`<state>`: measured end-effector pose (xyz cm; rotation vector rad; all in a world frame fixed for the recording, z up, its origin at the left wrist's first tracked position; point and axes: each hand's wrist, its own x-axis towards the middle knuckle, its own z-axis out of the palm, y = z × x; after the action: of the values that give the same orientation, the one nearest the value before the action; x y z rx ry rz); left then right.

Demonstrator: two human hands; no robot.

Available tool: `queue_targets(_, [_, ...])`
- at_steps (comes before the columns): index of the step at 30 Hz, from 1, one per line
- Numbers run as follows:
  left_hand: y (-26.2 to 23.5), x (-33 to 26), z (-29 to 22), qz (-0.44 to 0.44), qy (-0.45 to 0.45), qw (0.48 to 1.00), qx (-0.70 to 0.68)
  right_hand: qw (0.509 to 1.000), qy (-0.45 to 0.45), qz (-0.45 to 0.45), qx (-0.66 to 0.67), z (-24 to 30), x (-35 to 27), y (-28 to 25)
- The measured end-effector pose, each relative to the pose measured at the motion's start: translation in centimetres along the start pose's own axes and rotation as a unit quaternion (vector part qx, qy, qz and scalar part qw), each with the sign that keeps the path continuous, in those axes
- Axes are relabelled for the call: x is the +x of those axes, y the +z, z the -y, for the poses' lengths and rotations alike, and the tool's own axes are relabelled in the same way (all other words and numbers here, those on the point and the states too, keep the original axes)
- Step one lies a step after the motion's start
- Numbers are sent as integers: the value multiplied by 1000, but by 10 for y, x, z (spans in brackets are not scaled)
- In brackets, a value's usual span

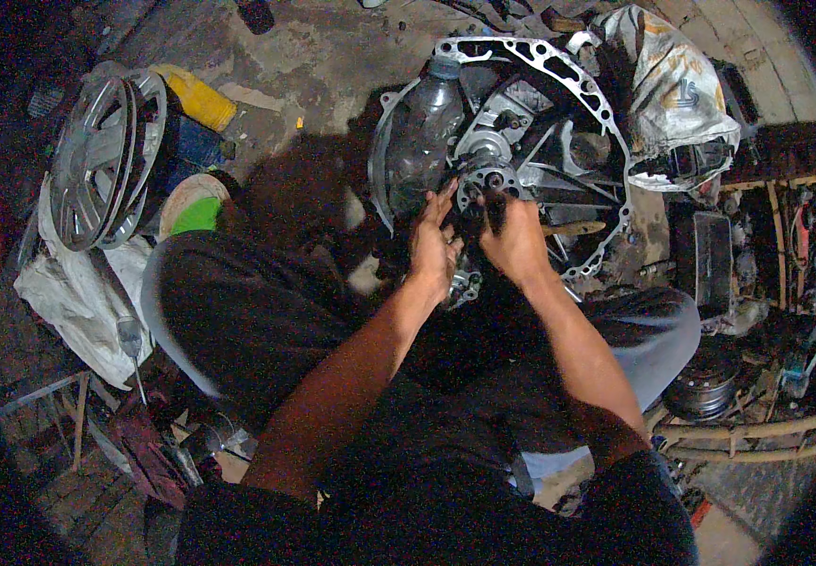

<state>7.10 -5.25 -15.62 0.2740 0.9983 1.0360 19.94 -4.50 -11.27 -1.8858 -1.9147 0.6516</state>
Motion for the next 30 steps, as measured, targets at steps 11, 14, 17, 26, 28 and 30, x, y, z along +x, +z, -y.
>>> queue_targets(11, [1, 2, -2, -35, -29, 999, -10, 999, 1, -25, 44, -4, 4, 4])
queue_targets(14, [-8, 10, 8, 4, -11, 999, -31, 999, -11, -27, 23, -10, 0, 10])
queue_targets(17, [-2, 2, 1, 14, -3, 1000, -27, 992, 15, -60, 113, 1, 2, 11])
queue_targets(26, [3, -4, -1, 12, -9, 999, -42, 995, 46, -49, 80, -30, 8, 27])
queue_targets(28, [7, -5, -4, -15, -16, 1000, -20, 993, 48, -44, 97, -29, 10, 28])
queue_targets(30, [5, -3, -3, -28, -16, 999, -26, 982, 71, -22, 171, -19, 7, 23])
